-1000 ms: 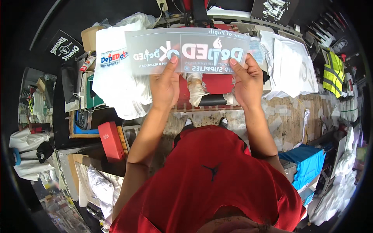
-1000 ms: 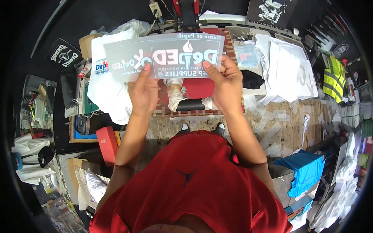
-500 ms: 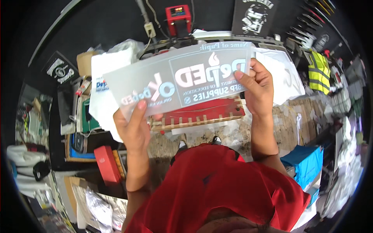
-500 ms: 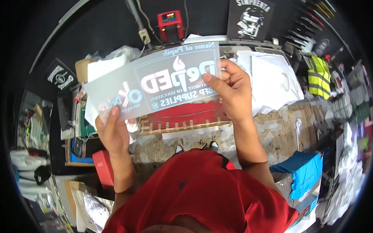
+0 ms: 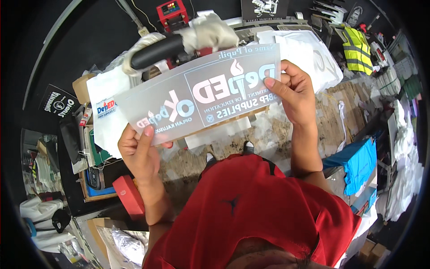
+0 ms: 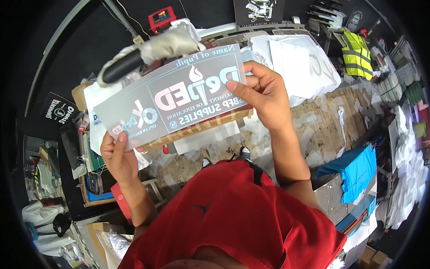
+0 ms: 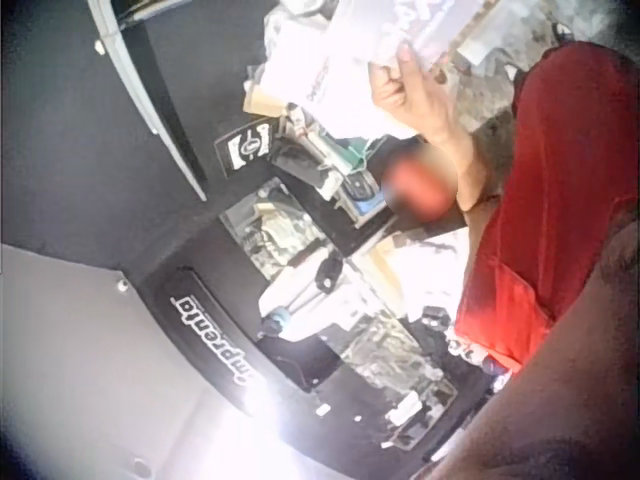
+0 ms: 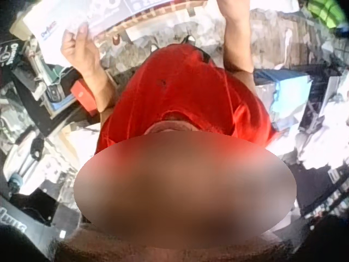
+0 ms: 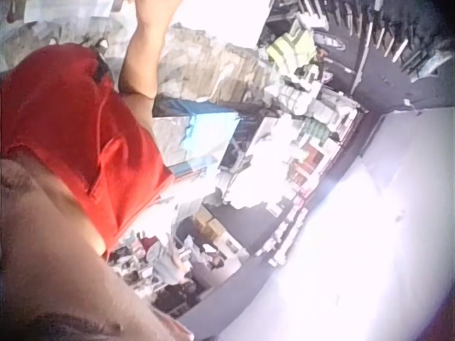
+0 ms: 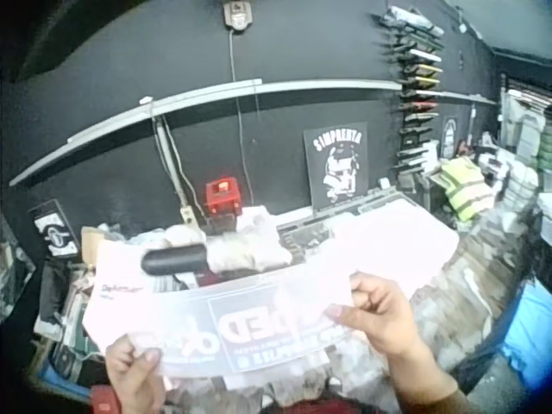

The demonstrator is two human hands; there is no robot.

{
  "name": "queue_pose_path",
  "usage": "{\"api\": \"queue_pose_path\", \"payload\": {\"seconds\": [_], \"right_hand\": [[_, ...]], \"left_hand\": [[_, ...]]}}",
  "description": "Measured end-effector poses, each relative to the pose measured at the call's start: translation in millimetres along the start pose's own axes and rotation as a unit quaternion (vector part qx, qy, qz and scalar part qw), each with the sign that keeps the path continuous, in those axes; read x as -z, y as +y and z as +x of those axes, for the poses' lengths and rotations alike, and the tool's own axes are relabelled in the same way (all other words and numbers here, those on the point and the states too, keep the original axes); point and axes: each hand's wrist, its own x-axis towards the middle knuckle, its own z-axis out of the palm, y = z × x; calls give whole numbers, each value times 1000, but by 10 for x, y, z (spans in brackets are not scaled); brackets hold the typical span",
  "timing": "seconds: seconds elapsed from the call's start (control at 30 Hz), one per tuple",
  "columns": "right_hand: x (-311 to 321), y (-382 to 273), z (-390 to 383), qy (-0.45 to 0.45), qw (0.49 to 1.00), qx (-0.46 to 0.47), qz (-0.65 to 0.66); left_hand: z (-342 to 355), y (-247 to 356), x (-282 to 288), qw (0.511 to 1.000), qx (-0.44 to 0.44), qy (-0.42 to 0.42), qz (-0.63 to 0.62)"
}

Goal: The person places a white tote bag onto a printing platen, aligns a screen over it, and applies ink to the screen using a squeegee to transfer a logo onto the bag, repeating the process with another bag.

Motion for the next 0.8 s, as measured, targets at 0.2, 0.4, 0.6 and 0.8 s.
{"api": "queue_pose_path", "payload": {"seconds": [0.2, 0.4, 0.6, 0.8], "right_hand": [[431, 43, -69, -134, 989, 43, -49], [745, 112, -333, -281, 919, -99, -258], [874, 1300, -577, -194, 924, -256, -207], [874, 2314, -651, -68, 905, -361, -213]], "left_hand": [[-167, 131, 219, 950, -125, -205, 201], [-314, -169, 502, 881, 112, -325, 326], [-582, -1158, 951, 862, 277, -240, 350], [-628, -1975, 1318, 897, 324, -195, 227]]}}
